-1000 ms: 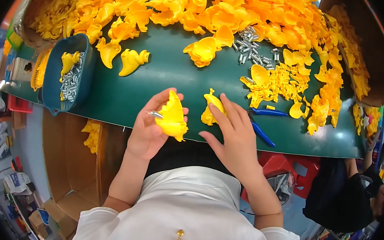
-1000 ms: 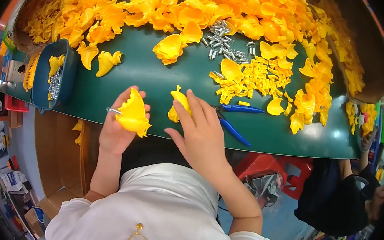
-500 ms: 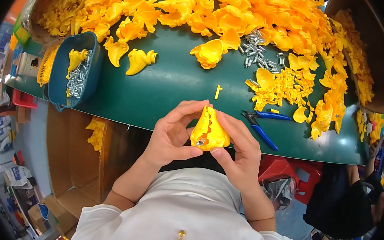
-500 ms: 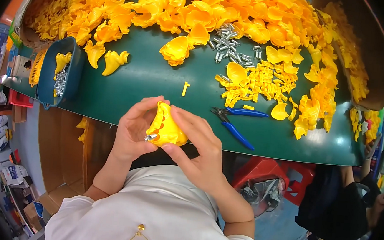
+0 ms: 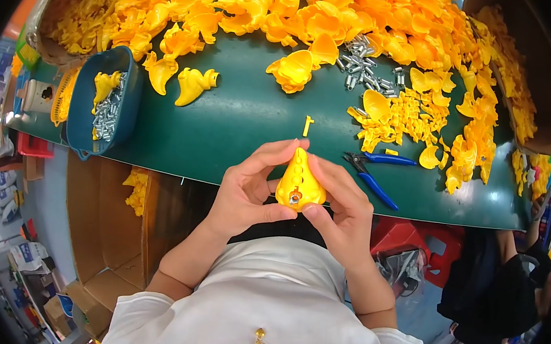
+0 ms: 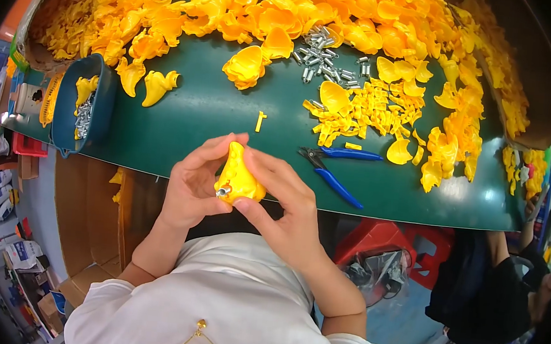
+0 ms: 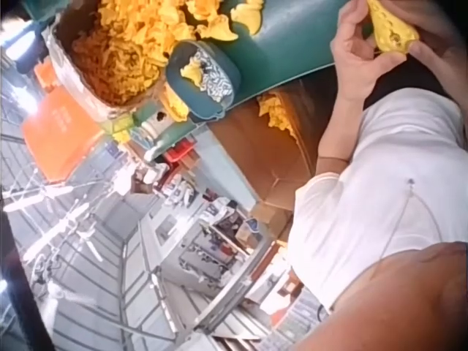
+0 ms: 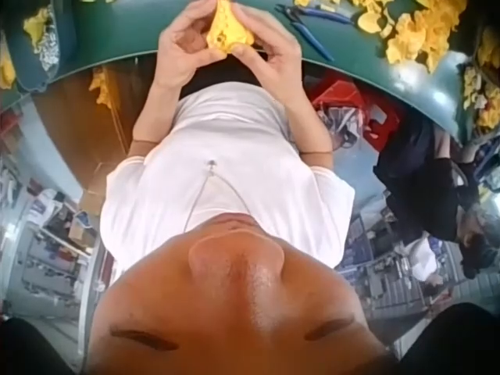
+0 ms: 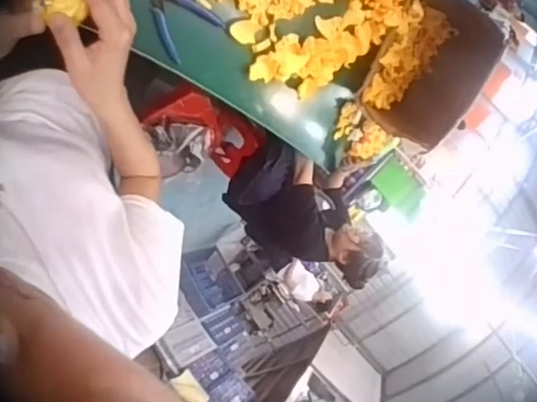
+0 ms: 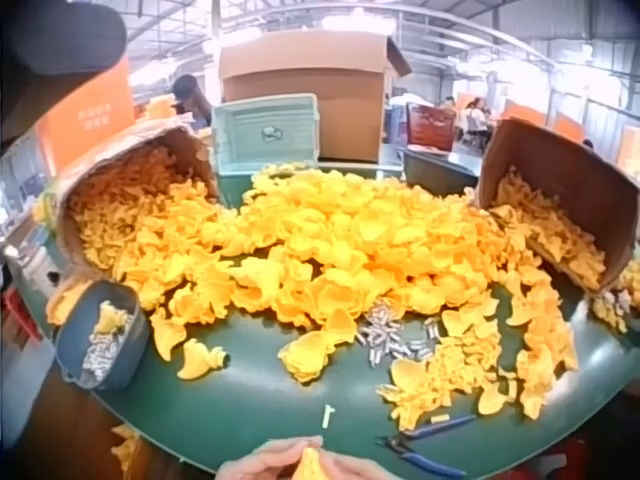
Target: Trim excess plastic flash from yellow toy components using a pair of nippers at a factory workbench.
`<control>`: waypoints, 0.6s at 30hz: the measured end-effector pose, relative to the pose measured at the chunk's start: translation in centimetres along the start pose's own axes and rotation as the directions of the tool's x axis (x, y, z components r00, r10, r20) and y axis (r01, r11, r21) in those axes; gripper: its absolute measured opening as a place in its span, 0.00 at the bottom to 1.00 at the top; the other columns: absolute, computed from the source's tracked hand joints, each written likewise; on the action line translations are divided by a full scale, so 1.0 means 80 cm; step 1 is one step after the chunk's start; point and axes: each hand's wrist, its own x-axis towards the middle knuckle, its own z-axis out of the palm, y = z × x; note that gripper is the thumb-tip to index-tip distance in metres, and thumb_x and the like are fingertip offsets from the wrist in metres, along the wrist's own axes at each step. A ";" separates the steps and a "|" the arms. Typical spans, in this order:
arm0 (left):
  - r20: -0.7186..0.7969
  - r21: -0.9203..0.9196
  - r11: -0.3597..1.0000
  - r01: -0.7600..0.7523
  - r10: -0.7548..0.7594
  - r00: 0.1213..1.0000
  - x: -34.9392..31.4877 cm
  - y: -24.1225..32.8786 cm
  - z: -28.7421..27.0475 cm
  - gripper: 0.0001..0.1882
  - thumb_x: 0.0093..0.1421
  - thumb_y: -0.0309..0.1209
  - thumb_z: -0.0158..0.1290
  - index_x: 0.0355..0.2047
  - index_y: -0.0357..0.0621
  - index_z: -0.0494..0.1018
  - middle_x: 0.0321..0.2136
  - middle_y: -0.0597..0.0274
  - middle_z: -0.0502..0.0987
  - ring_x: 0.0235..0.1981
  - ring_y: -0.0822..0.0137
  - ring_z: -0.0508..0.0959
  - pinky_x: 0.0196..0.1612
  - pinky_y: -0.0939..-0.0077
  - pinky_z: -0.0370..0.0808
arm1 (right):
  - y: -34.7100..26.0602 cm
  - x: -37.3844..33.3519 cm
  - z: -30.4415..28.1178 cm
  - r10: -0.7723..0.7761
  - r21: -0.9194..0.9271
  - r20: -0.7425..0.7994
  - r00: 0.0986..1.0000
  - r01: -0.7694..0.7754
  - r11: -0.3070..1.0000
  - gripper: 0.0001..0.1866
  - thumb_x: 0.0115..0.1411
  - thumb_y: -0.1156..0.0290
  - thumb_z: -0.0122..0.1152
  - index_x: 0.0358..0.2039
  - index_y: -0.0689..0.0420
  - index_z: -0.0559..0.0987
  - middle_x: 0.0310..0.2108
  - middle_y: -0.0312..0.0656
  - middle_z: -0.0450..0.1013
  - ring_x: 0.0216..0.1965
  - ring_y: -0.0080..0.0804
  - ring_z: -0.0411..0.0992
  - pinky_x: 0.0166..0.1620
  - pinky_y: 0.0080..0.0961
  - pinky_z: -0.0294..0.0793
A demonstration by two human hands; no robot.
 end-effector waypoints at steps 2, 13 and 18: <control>-0.002 -0.033 0.999 0.012 -0.012 1.000 0.001 -0.002 0.004 0.40 0.44 0.15 0.63 0.58 0.43 0.61 0.61 0.51 0.57 0.62 0.60 0.60 0.56 0.65 0.70 | -0.005 0.006 0.001 -0.028 0.005 -0.028 0.999 0.028 1.000 0.26 0.50 0.77 0.65 0.52 0.60 0.73 0.50 0.47 0.66 0.46 0.36 0.70 0.48 0.25 0.69; -0.214 -0.283 0.953 0.110 -0.174 0.961 0.008 -0.005 0.032 0.29 0.57 0.25 0.56 0.58 0.42 0.59 0.58 0.52 0.60 0.58 0.60 0.65 0.57 0.66 0.68 | -0.015 0.000 -0.010 -0.028 -0.256 -0.032 0.999 0.019 0.966 0.32 0.51 0.76 0.65 0.57 0.60 0.67 0.52 0.47 0.66 0.51 0.37 0.68 0.52 0.29 0.71; -0.171 0.034 0.996 0.085 -0.078 0.982 0.010 -0.008 0.034 0.25 0.58 0.26 0.55 0.56 0.37 0.64 0.61 0.55 0.56 0.60 0.65 0.62 0.58 0.70 0.65 | -0.009 -0.006 -0.010 -0.290 -0.531 -0.061 0.955 0.215 0.820 0.29 0.48 0.75 0.68 0.53 0.62 0.72 0.48 0.50 0.71 0.45 0.43 0.72 0.46 0.29 0.73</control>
